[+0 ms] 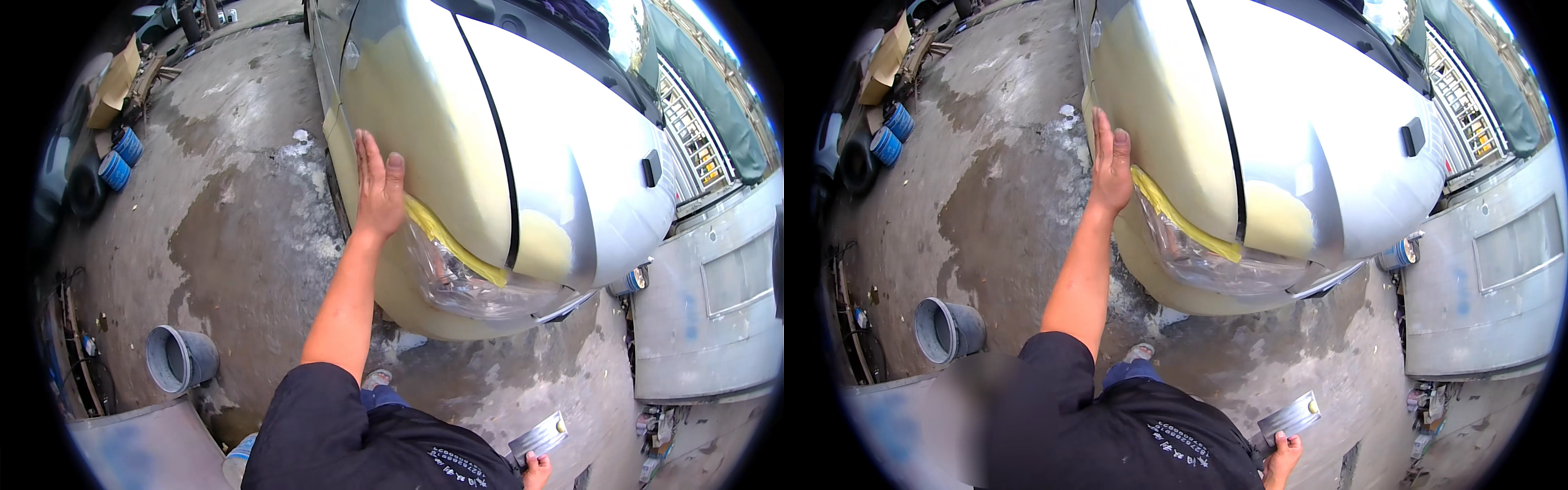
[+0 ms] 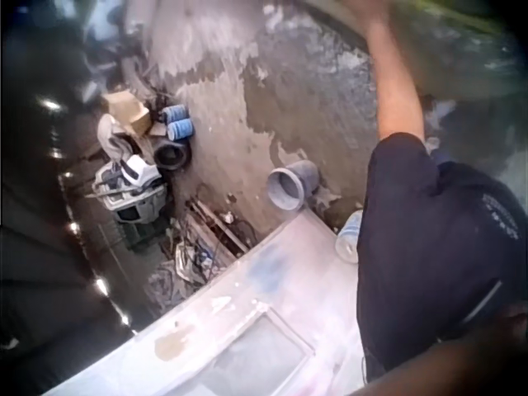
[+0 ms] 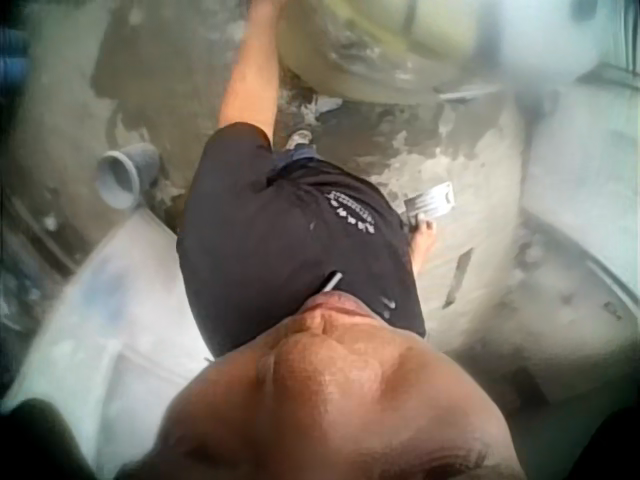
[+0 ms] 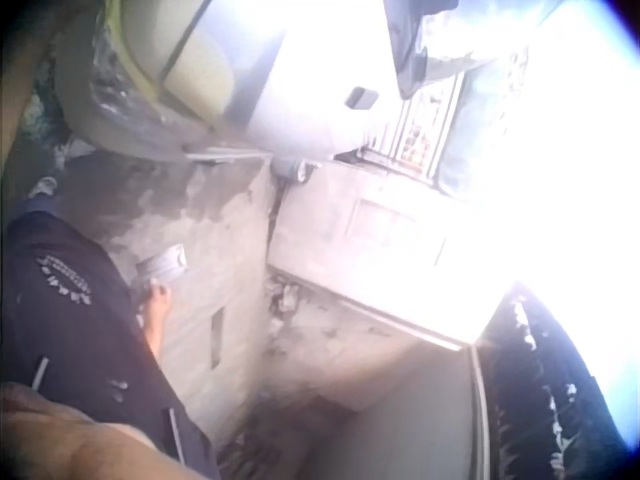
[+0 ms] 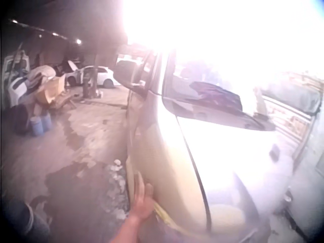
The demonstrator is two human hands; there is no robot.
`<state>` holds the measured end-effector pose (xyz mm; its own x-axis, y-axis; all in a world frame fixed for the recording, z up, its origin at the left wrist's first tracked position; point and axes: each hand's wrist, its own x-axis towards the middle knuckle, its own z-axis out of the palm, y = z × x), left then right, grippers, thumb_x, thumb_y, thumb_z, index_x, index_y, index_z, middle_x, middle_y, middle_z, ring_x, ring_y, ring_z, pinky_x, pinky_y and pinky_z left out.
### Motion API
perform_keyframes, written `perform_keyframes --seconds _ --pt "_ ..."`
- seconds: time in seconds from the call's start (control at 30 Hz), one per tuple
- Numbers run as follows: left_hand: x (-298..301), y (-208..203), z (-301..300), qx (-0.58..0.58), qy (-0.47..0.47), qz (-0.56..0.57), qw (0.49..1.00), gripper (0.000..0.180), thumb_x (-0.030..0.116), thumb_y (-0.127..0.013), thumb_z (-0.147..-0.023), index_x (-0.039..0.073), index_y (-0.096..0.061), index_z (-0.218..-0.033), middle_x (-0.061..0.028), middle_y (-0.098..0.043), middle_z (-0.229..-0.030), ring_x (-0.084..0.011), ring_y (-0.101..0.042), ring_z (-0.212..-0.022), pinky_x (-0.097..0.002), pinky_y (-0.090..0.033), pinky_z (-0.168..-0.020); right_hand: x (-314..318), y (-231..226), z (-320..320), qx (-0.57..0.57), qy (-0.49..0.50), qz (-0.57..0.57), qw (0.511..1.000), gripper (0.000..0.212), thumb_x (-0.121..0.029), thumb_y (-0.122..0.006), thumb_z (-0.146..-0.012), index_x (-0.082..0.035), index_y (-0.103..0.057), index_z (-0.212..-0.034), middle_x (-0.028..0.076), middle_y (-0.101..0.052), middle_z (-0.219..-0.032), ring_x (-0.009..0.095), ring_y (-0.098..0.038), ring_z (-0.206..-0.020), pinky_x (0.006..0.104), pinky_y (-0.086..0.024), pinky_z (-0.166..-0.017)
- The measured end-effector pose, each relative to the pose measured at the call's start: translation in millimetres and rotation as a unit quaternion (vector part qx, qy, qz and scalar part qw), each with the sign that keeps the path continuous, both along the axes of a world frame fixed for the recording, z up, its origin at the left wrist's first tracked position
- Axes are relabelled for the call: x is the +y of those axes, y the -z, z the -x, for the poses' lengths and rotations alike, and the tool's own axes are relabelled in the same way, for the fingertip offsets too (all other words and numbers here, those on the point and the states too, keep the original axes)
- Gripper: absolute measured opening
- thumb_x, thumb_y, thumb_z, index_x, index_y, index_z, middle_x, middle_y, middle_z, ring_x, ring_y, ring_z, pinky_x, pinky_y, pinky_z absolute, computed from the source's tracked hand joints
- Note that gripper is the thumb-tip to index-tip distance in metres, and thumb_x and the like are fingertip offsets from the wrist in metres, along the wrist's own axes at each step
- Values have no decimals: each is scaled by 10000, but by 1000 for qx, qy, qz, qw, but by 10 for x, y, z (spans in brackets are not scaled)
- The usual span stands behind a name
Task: The person sands the front fender and bumper area of a silver car using a sanding block. They move from the upper fender down to the wheel arch and then to the front bumper, smoothing the surface and occasionally wiping it with their hand to check the finish.
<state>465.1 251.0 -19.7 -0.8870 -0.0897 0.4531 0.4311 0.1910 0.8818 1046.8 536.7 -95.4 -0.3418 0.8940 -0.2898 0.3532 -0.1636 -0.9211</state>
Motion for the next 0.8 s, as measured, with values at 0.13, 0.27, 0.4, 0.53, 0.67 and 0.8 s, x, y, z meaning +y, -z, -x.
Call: perform_keyframes --seconds 0.13,0.27,0.4,0.53,0.67,0.8 --pt "154 -441 -148 79 16 92 992 924 649 -250 -996 -76 -50 -1533 -266 -15 -1617 -369 -4 -1515 -451 -36 -1227 -19 32 -27 23 4 7 1000 235 -3 -695 -831 -90 -485 -773 -15 -532 -715 80 -463 -630 248 -404 -595" --pt "275 -567 -276 97 32 137 985 946 679 -230 -980 -56 -29 -1541 -246 7 -1623 -363 10 -1517 -464 -28 -1227 -38 63 -11 35 10 15 999 213 6 -689 -830 -82 -500 -784 -2 -555 -727 87 -483 -639 249 -415 -606" --pt "233 -554 -287 98 51 145 983 954 696 -214 -970 -35 -12 -1548 -233 27 -1627 -359 30 -1517 -465 -19 -1227 -13 154 -89 47 18 29 998 188 16 -683 -833 -68 -517 -803 6 -576 -752 100 -512 -658 259 -441 -641" --pt "225 -555 -331 113 44 161 979 950 686 -243 -974 -30 1 -1549 -234 35 -1626 -358 31 -1517 -473 -16 -1226 -42 158 -24 58 30 43 997 163 27 -674 -835 -56 -534 -823 9 -594 -776 114 -542 -686 271 -466 -685" --pt "289 -515 -410 132 30 193 972 941 667 -285 -980 -18 14 -1552 -230 38 -1628 -361 36 -1517 -481 -13 -1224 -26 167 7 53 36 52 997 164 30 -678 -829 -56 -538 -825 10 -601 -783 113 -543 -693 268 -462 -688" --pt "315 -554 -353 153 15 231 961 925 650 -308 -985 3 22 -1558 -203 48 -1636 -350 40 -1519 -480 -18 -1224 49 264 -66 43 26 39 998 196 31 -680 -823 -73 -516 -799 -3 -574 -760 97 -502 -670 258 -430 -652"
